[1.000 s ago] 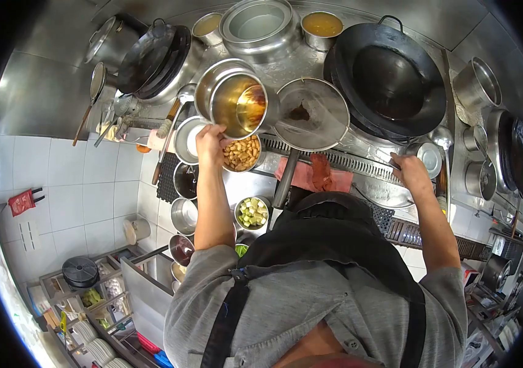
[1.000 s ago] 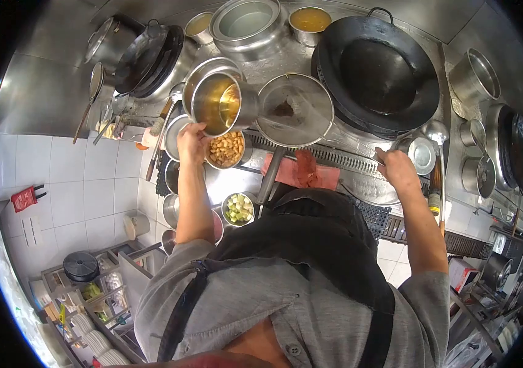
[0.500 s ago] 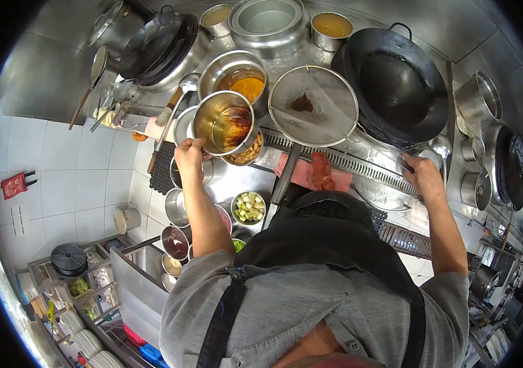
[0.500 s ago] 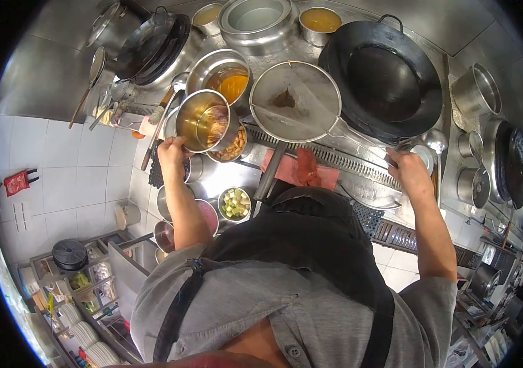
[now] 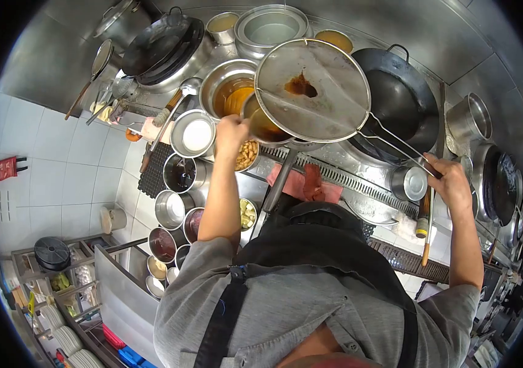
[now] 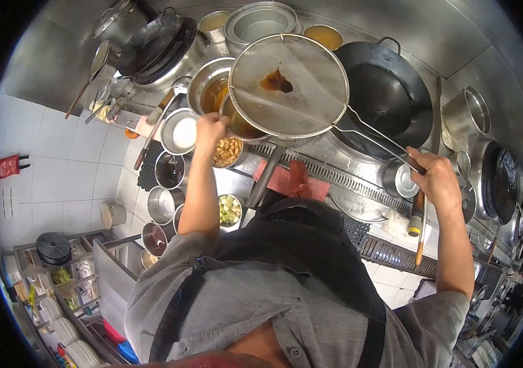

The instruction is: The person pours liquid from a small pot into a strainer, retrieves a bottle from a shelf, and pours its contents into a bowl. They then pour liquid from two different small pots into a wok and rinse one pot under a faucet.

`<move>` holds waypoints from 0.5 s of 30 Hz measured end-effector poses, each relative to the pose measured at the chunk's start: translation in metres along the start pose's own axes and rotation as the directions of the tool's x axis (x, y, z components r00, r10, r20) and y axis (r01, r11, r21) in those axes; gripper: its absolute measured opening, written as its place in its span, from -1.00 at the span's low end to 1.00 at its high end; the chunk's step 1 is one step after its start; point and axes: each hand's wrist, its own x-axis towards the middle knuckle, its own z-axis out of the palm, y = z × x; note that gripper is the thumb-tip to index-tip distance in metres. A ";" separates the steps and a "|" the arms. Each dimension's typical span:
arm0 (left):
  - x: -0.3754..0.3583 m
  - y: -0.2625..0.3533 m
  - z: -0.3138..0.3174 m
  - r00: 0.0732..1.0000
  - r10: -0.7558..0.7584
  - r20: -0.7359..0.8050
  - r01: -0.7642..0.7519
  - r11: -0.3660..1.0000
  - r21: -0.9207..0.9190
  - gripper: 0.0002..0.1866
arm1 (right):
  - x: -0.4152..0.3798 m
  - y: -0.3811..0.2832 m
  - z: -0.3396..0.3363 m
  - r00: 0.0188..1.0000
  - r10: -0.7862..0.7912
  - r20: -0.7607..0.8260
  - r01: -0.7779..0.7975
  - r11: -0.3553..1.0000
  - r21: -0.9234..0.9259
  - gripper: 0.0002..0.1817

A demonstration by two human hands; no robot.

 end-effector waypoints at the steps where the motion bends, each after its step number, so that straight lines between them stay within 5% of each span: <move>1: -0.004 0.021 0.007 0.998 -0.035 0.060 0.040 0.996 -0.085 -0.71 | 0.001 -0.005 -0.004 0.999 0.027 0.020 -0.027 1.000 0.000 -0.48; 2: -0.007 0.043 0.012 0.990 -0.062 0.125 0.083 0.983 -0.166 -0.71 | 0.000 -0.008 -0.007 0.998 0.058 0.038 -0.058 0.998 0.001 -0.49; 4: 0.004 0.058 0.028 0.970 0.215 0.110 -0.233 0.955 0.184 -0.70 | -0.001 -0.004 -0.003 1.000 0.005 -0.006 -0.005 1.000 0.015 -0.50; 5: 0.013 0.045 0.050 0.949 0.315 -0.021 -0.316 0.948 -0.043 -0.67 | -0.003 -0.002 -0.001 0.999 -0.023 -0.028 0.024 0.999 0.035 -0.49; 6: 0.015 0.048 0.058 0.947 0.322 -0.017 -0.323 0.945 -0.049 -0.67 | -0.005 0.002 0.001 0.998 -0.049 -0.048 0.051 0.997 0.054 -0.49; 8: 0.020 0.055 0.074 0.952 0.305 -0.030 -0.293 0.876 -0.384 -0.66 | -0.009 0.009 0.001 0.995 -0.061 -0.083 0.065 0.997 0.045 -0.50; 10: 0.012 0.075 0.077 0.954 0.297 -0.046 -0.291 0.871 -0.396 -0.75 | -0.016 0.016 -0.002 0.998 0.021 -0.063 -0.017 0.998 0.063 -0.51; 12: -0.004 0.104 0.072 0.960 0.105 0.259 0.051 0.845 -0.532 -0.83 | -0.024 0.034 -0.006 0.993 0.087 -0.082 -0.082 0.995 0.054 -0.54; 15: -0.019 0.125 0.074 0.934 0.111 0.340 0.072 0.874 -0.481 -0.76 | -0.033 0.058 -0.021 0.957 0.284 -0.061 -0.269 0.946 0.181 -0.70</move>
